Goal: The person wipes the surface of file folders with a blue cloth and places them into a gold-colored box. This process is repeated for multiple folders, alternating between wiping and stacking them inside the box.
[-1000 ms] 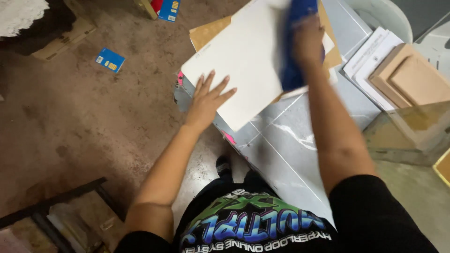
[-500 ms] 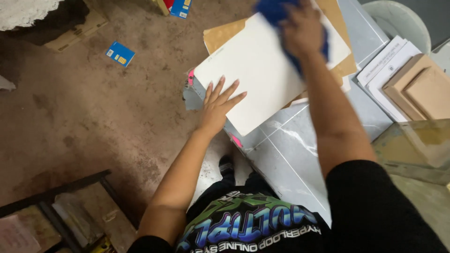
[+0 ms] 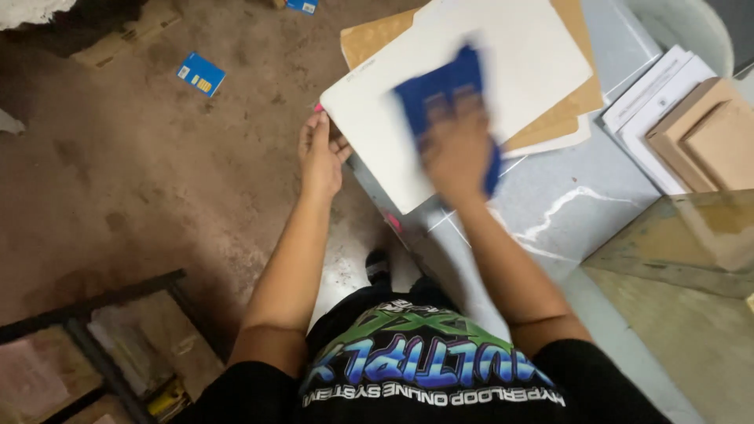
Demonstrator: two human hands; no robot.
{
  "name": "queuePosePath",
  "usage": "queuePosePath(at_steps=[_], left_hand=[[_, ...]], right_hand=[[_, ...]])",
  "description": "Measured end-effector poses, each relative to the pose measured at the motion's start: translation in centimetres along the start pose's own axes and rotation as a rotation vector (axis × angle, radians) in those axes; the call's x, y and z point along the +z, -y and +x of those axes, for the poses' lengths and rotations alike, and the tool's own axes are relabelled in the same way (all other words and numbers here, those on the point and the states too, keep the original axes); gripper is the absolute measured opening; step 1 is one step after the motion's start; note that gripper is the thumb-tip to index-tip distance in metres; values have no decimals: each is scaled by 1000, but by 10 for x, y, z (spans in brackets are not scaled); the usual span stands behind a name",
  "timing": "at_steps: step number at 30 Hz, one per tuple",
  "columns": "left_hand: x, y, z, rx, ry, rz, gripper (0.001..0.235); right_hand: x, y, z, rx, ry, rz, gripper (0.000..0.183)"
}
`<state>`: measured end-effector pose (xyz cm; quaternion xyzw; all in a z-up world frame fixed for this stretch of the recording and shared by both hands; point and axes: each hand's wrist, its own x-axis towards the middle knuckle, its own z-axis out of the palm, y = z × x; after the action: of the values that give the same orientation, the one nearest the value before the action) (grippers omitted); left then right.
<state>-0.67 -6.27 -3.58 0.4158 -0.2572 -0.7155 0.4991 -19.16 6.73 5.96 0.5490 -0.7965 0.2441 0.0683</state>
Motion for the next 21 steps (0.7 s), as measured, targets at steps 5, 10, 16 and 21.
queuePosePath(at_steps=[5, 10, 16, 21], left_hand=[[27, -3, -21, 210, -34, 192, 20], [35, 0, -22, -100, -39, 288, 61], [27, 12, -41, 103, 120, 523, 53], [45, 1, -59, 90, 219, 572, 51]], right_hand=[[33, 50, -20, -324, 116, -28, 55], [22, -14, 48, -95, 5, 131, 39], [54, -238, 94, 182, -289, -278, 53], [26, -198, 40, 190, -275, -254, 54]])
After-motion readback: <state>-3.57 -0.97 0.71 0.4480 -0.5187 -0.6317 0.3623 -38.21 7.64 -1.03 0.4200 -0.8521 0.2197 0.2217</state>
